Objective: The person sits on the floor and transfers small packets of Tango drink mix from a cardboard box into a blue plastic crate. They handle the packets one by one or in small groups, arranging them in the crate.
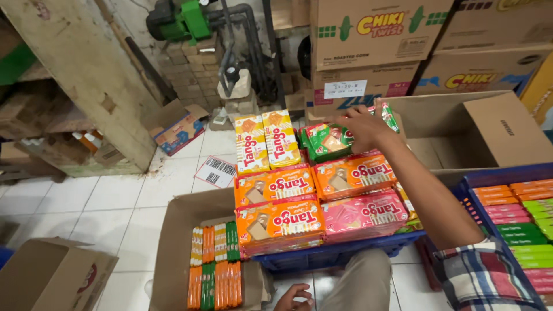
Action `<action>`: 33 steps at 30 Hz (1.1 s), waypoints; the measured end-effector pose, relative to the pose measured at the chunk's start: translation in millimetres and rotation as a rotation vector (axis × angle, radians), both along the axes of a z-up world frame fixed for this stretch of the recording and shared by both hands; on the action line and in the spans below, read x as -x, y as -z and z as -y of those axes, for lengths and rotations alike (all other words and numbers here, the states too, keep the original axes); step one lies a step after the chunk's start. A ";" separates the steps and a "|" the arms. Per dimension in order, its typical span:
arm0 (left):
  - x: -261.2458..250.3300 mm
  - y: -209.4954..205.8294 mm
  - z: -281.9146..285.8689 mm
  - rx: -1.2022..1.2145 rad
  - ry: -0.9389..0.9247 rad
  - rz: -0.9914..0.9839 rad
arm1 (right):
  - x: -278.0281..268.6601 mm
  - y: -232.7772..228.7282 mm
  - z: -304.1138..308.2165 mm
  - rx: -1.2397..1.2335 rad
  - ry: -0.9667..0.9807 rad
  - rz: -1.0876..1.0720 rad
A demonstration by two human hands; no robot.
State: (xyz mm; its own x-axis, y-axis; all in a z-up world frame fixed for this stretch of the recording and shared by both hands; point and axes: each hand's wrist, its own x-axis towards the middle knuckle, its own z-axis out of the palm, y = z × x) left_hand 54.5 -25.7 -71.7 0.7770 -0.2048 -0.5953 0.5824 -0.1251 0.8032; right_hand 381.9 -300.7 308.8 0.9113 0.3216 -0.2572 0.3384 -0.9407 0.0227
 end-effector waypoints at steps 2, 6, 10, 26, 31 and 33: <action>-0.6 -15.6 -8.4 0.022 -0.002 -0.072 | -7.7 11.0 1.6 0.000 -0.016 -0.042; -3.9 -22.8 -14.0 0.035 -0.025 -0.128 | -19.6 28.9 2.7 -0.060 -0.028 -0.108; -3.1 -6.5 -4.5 0.004 -0.009 -0.031 | -20.9 31.2 -3.5 -0.078 0.004 -0.162; -8.7 -1.5 0.0 0.031 0.057 -0.029 | 8.2 70.2 -19.2 -0.135 0.067 -0.001; -10.7 -7.2 -2.4 -0.007 0.092 -0.033 | -0.2 74.1 -11.4 -0.171 0.018 0.069; -10.0 -18.5 -3.1 0.053 0.037 -0.149 | -4.2 58.0 -12.8 -0.162 0.080 -0.107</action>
State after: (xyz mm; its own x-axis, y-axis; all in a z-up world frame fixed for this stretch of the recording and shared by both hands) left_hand 64.5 -22.6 -53.2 0.6724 -0.2659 -0.6908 0.6913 -0.1079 0.7145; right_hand 386.1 -287.8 250.7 0.9060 0.2941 -0.3045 0.2544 -0.9532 -0.1635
